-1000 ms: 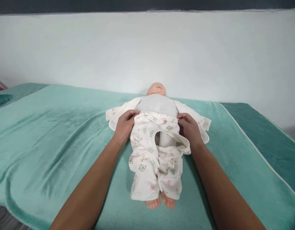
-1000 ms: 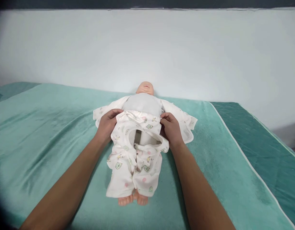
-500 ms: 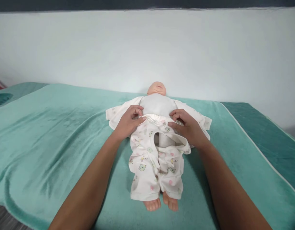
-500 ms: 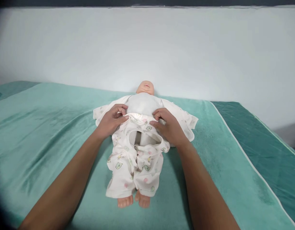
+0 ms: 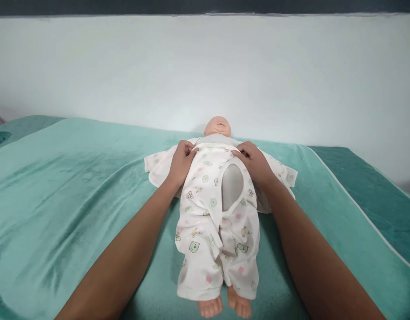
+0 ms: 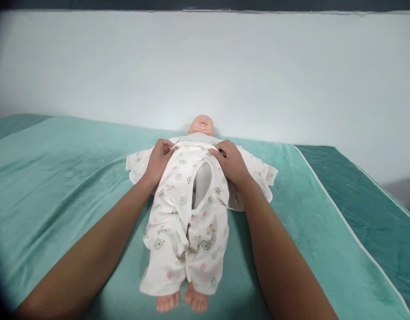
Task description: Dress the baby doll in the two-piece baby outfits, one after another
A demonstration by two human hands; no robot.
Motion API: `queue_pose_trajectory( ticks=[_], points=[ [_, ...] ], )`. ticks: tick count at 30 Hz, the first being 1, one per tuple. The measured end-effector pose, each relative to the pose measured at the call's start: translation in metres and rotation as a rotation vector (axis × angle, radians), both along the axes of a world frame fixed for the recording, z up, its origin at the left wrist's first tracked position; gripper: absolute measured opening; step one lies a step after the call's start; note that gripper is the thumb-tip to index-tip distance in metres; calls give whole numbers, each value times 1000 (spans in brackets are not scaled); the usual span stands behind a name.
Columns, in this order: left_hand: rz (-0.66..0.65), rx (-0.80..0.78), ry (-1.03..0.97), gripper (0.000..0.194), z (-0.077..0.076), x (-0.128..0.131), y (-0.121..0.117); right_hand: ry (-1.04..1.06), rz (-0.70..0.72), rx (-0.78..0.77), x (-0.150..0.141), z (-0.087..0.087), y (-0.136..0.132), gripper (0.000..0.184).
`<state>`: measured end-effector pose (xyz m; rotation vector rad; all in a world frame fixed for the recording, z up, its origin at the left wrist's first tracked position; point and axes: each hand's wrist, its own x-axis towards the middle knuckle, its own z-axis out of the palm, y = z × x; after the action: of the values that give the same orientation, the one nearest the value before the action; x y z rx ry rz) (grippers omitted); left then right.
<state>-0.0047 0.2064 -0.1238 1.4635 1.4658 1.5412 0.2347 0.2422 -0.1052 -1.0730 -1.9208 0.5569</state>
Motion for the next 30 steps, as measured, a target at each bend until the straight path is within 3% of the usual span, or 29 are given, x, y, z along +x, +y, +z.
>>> queue_pose_trajectory(
  ticks=[3,7,10,14,19,25,28,30],
  points=[
    [-112,72,152,11,9,0,-4,8,114,50,4,-4,3,27],
    [-159,67,330,12,22,-1,0,-80,94,64,-1,2,4,27],
    [-62,18,332,16,22,0,10,-185,7,40,-9,13,7,31],
    [121,-89,156,22,11,-3,30,-281,-72,-45,-20,26,19,32],
    [161,-131,73,23,1,-7,42,-231,-81,-102,-26,25,33,36],
    [2,75,417,9,8,-10,35,-192,-13,49,-18,12,33,30],
    [-136,-28,415,11,13,-15,35,-147,86,-17,-16,12,31,33],
    [-184,-108,379,16,14,-17,38,-174,77,-69,-17,14,31,34]
  ],
)
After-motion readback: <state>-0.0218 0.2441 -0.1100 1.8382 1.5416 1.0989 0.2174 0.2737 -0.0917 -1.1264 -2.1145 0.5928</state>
